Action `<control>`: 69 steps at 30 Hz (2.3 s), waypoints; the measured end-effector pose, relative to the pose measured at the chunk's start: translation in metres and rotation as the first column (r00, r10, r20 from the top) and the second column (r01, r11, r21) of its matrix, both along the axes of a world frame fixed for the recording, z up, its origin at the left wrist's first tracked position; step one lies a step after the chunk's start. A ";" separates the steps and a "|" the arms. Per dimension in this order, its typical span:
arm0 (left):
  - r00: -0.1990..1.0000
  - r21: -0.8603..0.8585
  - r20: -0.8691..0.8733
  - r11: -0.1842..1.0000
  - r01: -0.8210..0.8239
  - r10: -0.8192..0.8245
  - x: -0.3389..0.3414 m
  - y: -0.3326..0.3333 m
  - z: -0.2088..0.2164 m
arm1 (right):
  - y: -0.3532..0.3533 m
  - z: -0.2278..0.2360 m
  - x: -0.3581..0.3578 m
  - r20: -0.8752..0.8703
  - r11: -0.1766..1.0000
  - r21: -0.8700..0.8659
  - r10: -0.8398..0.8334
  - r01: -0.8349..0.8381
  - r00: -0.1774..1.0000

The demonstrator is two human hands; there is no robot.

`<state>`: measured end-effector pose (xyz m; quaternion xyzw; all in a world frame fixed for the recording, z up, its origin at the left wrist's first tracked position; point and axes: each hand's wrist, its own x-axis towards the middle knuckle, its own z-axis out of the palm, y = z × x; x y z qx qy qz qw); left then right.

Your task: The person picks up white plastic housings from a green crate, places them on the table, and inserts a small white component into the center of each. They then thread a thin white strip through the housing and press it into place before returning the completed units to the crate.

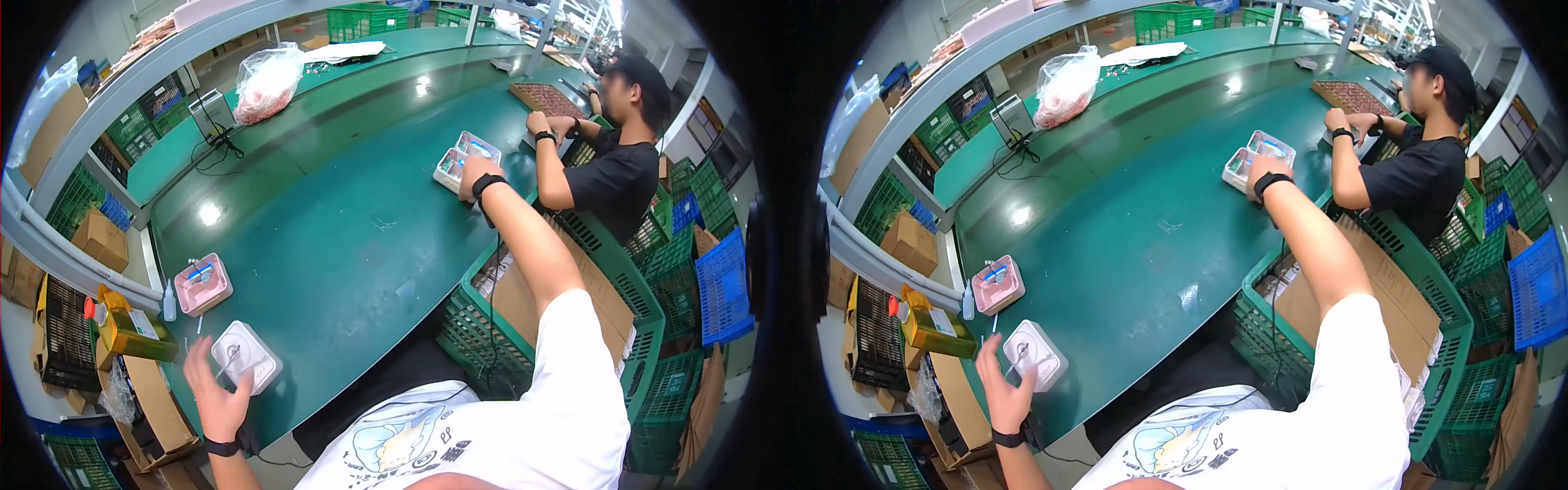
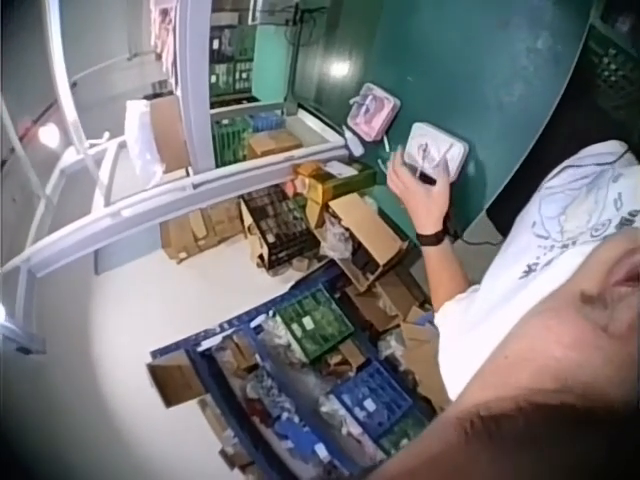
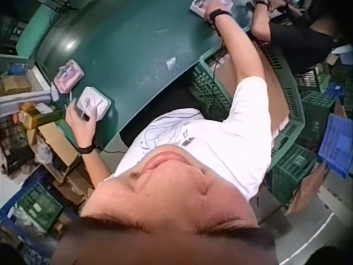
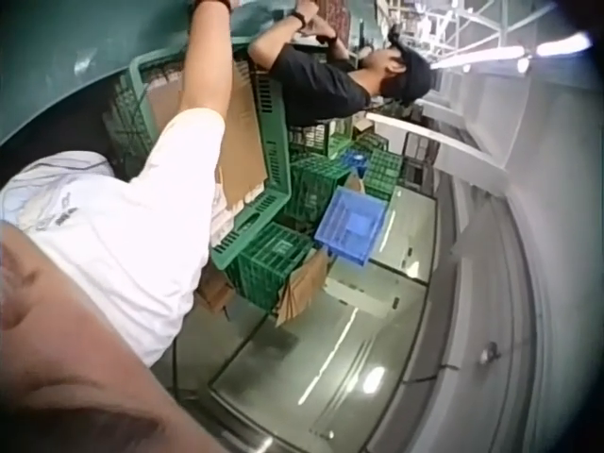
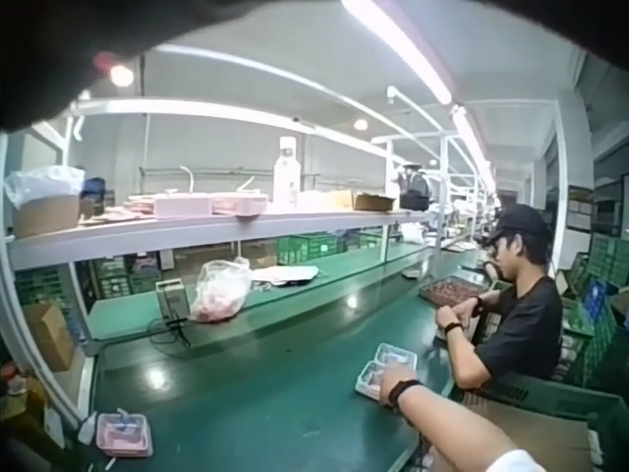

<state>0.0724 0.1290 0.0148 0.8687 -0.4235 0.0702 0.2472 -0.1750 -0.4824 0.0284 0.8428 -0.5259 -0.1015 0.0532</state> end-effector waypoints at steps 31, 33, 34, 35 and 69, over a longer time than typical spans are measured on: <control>0.280 -0.591 -0.703 0.756 0.282 -0.654 0.035 -0.148 -0.064 | 0.273 -0.048 0.081 0.888 0.574 -0.019 0.385 -0.819 0.250; 0.311 -0.577 -0.724 0.787 0.216 -0.616 0.035 -0.145 -0.067 | 0.270 -0.039 0.081 0.876 0.580 -0.152 0.454 -0.801 0.163; 0.325 -0.570 -0.735 0.801 0.182 -0.596 0.035 -0.144 -0.069 | 0.267 -0.037 0.078 0.876 0.569 -0.142 0.453 -0.810 0.166; 0.322 -0.569 -0.738 0.804 0.173 -0.592 0.035 -0.145 -0.068 | 0.262 -0.034 0.075 0.881 0.576 -0.092 0.427 -0.812 0.203; 0.674 -0.380 -0.536 0.858 0.345 -0.508 0.013 -0.149 -0.058 | 0.284 -0.046 0.068 0.915 0.535 0.328 0.024 -0.779 0.402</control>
